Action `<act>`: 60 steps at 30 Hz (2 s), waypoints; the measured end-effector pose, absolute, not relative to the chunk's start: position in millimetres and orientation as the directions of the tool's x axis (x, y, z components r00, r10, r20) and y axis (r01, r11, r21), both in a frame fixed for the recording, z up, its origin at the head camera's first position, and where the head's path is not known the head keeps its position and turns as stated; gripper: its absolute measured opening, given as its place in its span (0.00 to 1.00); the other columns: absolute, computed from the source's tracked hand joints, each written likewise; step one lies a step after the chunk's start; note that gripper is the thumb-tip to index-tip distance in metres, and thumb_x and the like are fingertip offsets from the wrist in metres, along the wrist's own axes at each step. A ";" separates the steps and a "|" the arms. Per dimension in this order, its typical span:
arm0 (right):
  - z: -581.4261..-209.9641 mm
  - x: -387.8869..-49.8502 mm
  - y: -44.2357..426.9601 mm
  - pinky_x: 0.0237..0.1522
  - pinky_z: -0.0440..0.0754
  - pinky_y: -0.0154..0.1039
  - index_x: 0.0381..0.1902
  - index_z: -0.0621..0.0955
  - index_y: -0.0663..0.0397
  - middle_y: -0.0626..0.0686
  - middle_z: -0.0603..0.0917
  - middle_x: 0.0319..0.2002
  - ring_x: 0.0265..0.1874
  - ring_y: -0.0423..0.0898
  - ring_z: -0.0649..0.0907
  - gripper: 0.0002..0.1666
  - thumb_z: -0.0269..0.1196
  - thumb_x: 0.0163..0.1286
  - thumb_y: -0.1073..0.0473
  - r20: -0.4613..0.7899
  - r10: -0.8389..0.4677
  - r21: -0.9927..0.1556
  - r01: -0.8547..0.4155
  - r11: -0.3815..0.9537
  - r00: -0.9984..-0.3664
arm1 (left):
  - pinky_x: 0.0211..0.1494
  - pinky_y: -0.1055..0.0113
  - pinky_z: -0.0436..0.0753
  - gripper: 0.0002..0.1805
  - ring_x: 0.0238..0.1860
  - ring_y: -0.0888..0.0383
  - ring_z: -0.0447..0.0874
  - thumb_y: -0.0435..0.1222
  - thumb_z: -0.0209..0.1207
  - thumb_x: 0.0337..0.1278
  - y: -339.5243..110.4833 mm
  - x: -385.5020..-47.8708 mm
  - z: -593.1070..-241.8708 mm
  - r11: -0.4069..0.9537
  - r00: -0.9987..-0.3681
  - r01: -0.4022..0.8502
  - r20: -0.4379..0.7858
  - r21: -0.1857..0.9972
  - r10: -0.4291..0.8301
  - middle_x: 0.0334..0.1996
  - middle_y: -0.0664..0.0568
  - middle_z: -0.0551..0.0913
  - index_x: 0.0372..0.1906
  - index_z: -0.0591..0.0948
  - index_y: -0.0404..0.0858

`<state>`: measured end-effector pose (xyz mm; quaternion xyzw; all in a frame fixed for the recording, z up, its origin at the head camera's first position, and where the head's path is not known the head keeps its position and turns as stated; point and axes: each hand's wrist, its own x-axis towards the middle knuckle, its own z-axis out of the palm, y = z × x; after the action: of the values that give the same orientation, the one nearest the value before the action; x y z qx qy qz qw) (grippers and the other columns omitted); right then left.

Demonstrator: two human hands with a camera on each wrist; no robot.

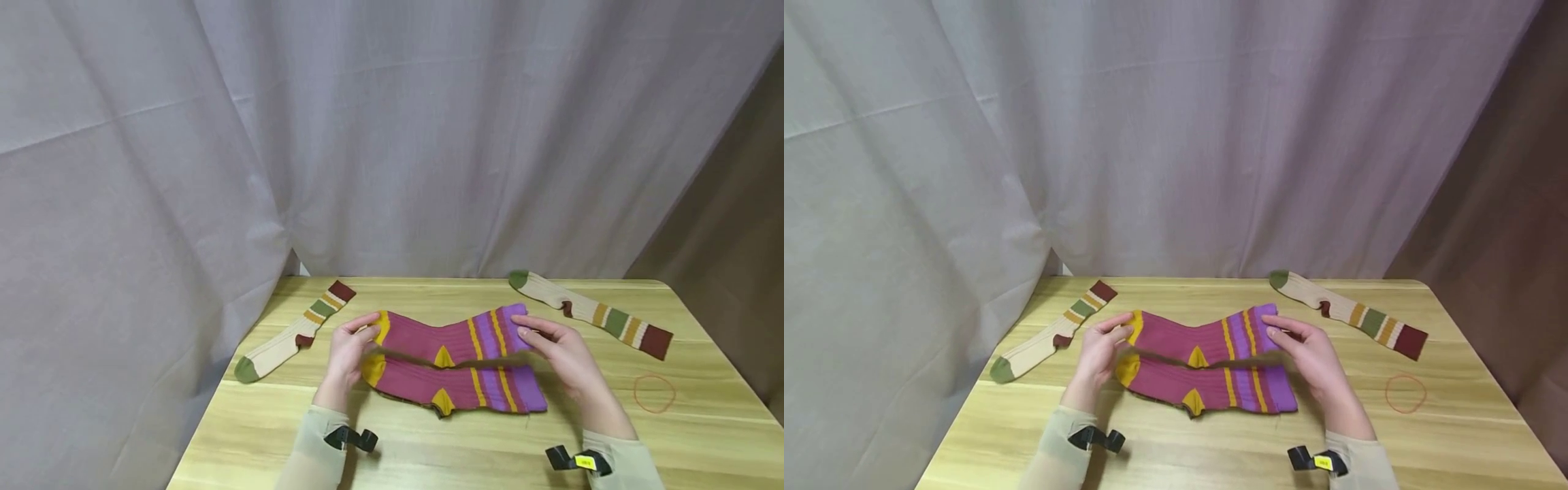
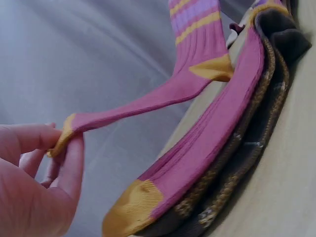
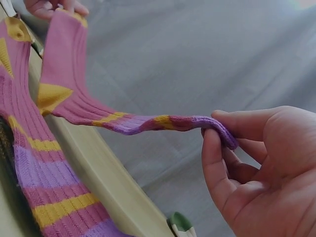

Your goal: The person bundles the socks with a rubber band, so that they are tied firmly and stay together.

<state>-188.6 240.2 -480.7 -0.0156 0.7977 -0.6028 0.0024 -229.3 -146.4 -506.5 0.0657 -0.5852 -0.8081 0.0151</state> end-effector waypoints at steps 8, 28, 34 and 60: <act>-481.4 -189.7 243.6 0.53 0.84 0.29 0.69 0.81 0.64 0.33 0.85 0.55 0.51 0.32 0.85 0.26 0.66 0.81 0.54 0.038 -0.067 -0.989 -0.048 0.142 -0.997 | 0.33 0.71 0.86 0.15 0.35 0.62 0.87 0.24 0.66 0.63 -153.7 -227.0 -495.4 -0.256 -0.997 -0.045 -0.059 0.966 -0.044 0.53 0.45 0.90 0.54 0.89 0.27; -483.6 -182.5 262.8 0.53 0.83 0.28 0.68 0.82 0.63 0.54 0.82 0.66 0.53 0.32 0.84 0.23 0.63 0.82 0.56 0.038 -0.157 -0.967 -0.076 0.245 -0.987 | 0.39 0.63 0.90 0.12 0.39 0.60 0.88 0.27 0.67 0.65 -174.9 -217.6 -481.6 -0.004 -1.000 0.022 0.022 1.000 -0.006 0.51 0.41 0.90 0.50 0.90 0.27; -474.4 -179.6 267.8 0.51 0.82 0.30 0.66 0.84 0.63 0.67 0.82 0.65 0.50 0.35 0.85 0.24 0.66 0.80 0.53 0.010 -0.194 -0.918 -0.086 0.388 -0.981 | 0.41 0.65 0.90 0.11 0.42 0.58 0.88 0.24 0.65 0.66 -183.6 -214.0 -478.0 0.021 -0.999 0.037 0.036 0.999 0.038 0.52 0.39 0.88 0.51 0.89 0.25; -470.6 -172.8 285.2 0.40 0.88 0.39 0.64 0.82 0.71 0.62 0.85 0.51 0.41 0.43 0.85 0.21 0.65 0.79 0.62 -0.092 -0.439 -0.917 -0.095 0.386 -0.894 | 0.39 0.58 0.92 0.07 0.38 0.56 0.87 0.24 0.67 0.64 -192.2 -206.7 -472.5 0.216 -0.949 0.067 -0.005 0.974 0.314 0.47 0.39 0.89 0.45 0.91 0.27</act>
<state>-172.8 285.2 -470.6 -0.1636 0.8165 -0.5292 0.1627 -206.7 -192.2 -472.5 -0.1232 -0.7732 -0.6138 -0.1009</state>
